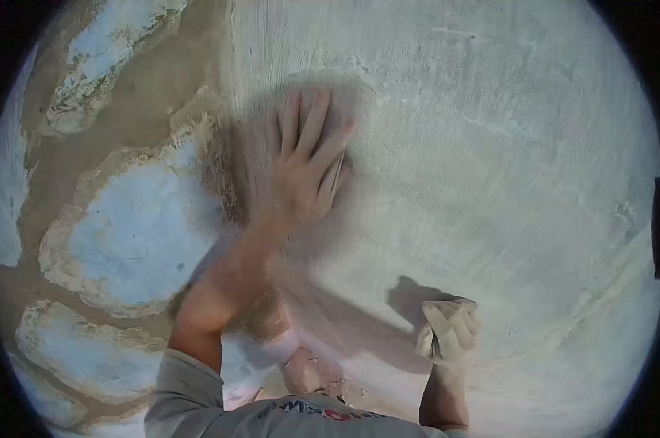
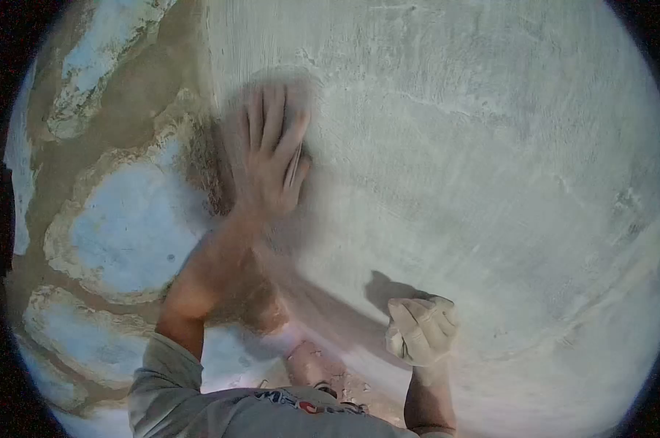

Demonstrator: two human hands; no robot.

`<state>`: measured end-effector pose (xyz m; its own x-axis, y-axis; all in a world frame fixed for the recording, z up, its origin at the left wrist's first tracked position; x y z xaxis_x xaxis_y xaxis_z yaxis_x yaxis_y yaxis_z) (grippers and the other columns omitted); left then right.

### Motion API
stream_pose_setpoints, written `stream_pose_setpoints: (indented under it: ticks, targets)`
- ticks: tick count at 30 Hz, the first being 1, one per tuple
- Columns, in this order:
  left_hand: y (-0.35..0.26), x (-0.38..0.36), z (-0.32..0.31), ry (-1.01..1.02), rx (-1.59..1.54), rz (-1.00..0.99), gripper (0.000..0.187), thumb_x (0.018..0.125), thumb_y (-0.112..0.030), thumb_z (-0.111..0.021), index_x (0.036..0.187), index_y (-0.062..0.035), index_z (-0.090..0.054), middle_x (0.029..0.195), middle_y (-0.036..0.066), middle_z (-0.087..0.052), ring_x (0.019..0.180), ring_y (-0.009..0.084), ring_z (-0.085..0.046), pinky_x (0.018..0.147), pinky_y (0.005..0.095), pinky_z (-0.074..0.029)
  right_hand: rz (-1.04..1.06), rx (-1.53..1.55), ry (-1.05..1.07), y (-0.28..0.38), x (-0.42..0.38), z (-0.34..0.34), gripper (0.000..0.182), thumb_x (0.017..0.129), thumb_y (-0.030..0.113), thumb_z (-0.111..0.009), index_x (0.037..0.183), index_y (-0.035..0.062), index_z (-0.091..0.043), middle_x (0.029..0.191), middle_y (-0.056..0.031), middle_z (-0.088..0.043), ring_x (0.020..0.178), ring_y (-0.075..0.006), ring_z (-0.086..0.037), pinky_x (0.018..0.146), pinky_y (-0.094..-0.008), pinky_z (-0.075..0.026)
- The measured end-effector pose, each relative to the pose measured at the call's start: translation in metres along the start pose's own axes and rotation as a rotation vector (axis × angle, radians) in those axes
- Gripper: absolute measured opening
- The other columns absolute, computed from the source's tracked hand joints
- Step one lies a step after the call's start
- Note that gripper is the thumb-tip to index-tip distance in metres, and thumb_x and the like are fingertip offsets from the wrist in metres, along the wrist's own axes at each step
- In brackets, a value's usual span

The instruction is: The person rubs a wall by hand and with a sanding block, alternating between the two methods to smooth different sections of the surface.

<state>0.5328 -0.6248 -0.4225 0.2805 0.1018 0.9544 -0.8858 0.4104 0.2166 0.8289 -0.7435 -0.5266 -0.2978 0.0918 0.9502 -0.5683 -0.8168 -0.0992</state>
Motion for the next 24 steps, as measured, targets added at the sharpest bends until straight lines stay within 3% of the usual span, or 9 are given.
stream_pose_setpoints:
  ticks: [2,6,8,11,16,20,21,23,24]
  targets:
    - [-0.005,0.080,0.018,-0.071,0.012,-0.086,0.051,0.101,-0.029,-0.062,0.152,-0.0215,-0.063,0.171,0.017,-0.039,0.158,0.0394,-0.033,0.129,0.0635,-0.020,0.004,0.006,-0.015,0.001,0.002,-0.003,0.017,0.100,0.010,-0.065,0.114,0.0090,-0.074,0.088,-0.0040,-0.073,0.074,-0.0199,-0.071,0.070,-0.0353,-0.052]
    - [0.004,0.209,0.024,-0.347,-0.151,-0.192,0.053,0.115,-0.031,-0.044,0.156,0.0008,-0.053,0.164,0.027,-0.047,0.155,0.0397,-0.041,0.130,0.0462,-0.028,0.008,-0.046,0.024,0.003,0.002,-0.002,0.017,0.098,0.011,-0.068,0.113,0.0105,-0.075,0.090,-0.0046,-0.075,0.074,-0.0198,-0.071,0.072,-0.0358,-0.054]
    - [0.022,0.263,0.022,-0.348,-0.105,-0.168,0.053,0.113,-0.030,-0.046,0.155,0.0005,-0.053,0.165,0.026,-0.046,0.156,0.0403,-0.039,0.130,0.0477,-0.027,0.004,-0.030,-0.008,0.002,-0.001,-0.004,0.022,0.093,0.009,-0.069,0.114,0.0115,-0.075,0.092,-0.0017,-0.075,0.074,-0.0170,-0.070,0.073,-0.0335,-0.052]
    - [0.027,0.277,0.018,-0.358,-0.089,-0.177,0.053,0.107,-0.028,-0.049,0.153,-0.0024,-0.055,0.166,0.026,-0.044,0.157,0.0434,-0.036,0.129,0.0537,-0.024,-0.027,-0.018,-0.025,0.001,0.002,-0.004,0.021,0.092,0.009,-0.070,0.112,0.0119,-0.076,0.090,-0.0006,-0.075,0.074,-0.0161,-0.070,0.073,-0.0318,-0.050]
    - [-0.028,0.178,0.013,-0.220,-0.081,-0.160,0.055,0.099,-0.026,-0.053,0.150,-0.0072,-0.059,0.169,0.027,-0.039,0.158,0.0485,-0.030,0.127,0.0637,-0.019,-0.123,0.157,-0.041,0.001,0.008,0.007,0.011,0.098,0.017,-0.071,0.102,0.0096,-0.078,0.081,-0.0036,-0.074,0.071,-0.0190,-0.070,0.069,-0.0333,-0.053]
    - [-0.081,0.039,-0.007,-0.045,-0.067,-0.029,0.057,0.092,-0.024,-0.057,0.147,-0.0110,-0.062,0.171,0.027,-0.036,0.159,0.0527,-0.026,0.126,0.0717,-0.016,-0.187,0.220,-0.049,-0.006,-0.009,0.031,0.012,0.100,0.017,-0.071,0.103,0.0086,-0.077,0.082,-0.0067,-0.074,0.069,-0.0208,-0.068,0.067,-0.0349,-0.054]
    - [-0.094,-0.006,-0.018,-0.041,-0.040,0.000,0.057,0.088,-0.021,-0.058,0.144,-0.0101,-0.063,0.170,0.030,-0.036,0.159,0.0580,-0.023,0.124,0.0778,-0.014,-0.200,0.223,-0.048,-0.008,-0.012,0.037,0.012,0.100,0.017,-0.071,0.103,0.0085,-0.077,0.081,-0.0071,-0.074,0.069,-0.0214,-0.068,0.067,-0.0351,-0.054]
    - [-0.111,-0.102,-0.046,-0.054,-0.083,0.135,0.042,0.100,-0.036,-0.061,0.136,-0.0182,-0.071,0.167,0.026,-0.042,0.154,0.0631,-0.027,0.120,0.0835,-0.015,-0.227,0.225,-0.045,-0.010,-0.020,0.050,0.012,0.101,0.016,-0.070,0.103,0.0082,-0.077,0.081,-0.0081,-0.073,0.068,-0.0225,-0.067,0.067,-0.0356,-0.055]
    - [-0.124,-0.139,-0.046,0.014,-0.138,0.242,0.042,0.099,-0.035,-0.060,0.135,-0.0144,-0.070,0.165,0.031,-0.042,0.153,0.0664,-0.026,0.120,0.0845,-0.013,-0.248,0.231,-0.061,-0.009,-0.024,0.055,0.010,0.099,0.013,-0.071,0.103,0.0071,-0.077,0.080,-0.0084,-0.073,0.067,-0.0236,-0.066,0.067,-0.0354,-0.054]
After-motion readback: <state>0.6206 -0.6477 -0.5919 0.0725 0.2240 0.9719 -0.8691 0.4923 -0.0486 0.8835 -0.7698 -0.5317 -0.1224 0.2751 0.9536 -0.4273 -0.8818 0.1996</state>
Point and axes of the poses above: each hand's wrist, its own x-axis towards the middle knuckle, its own z-axis out of the back of the hand, y = z × x, the point moved 4 cm from there along x, towards the middle knuckle
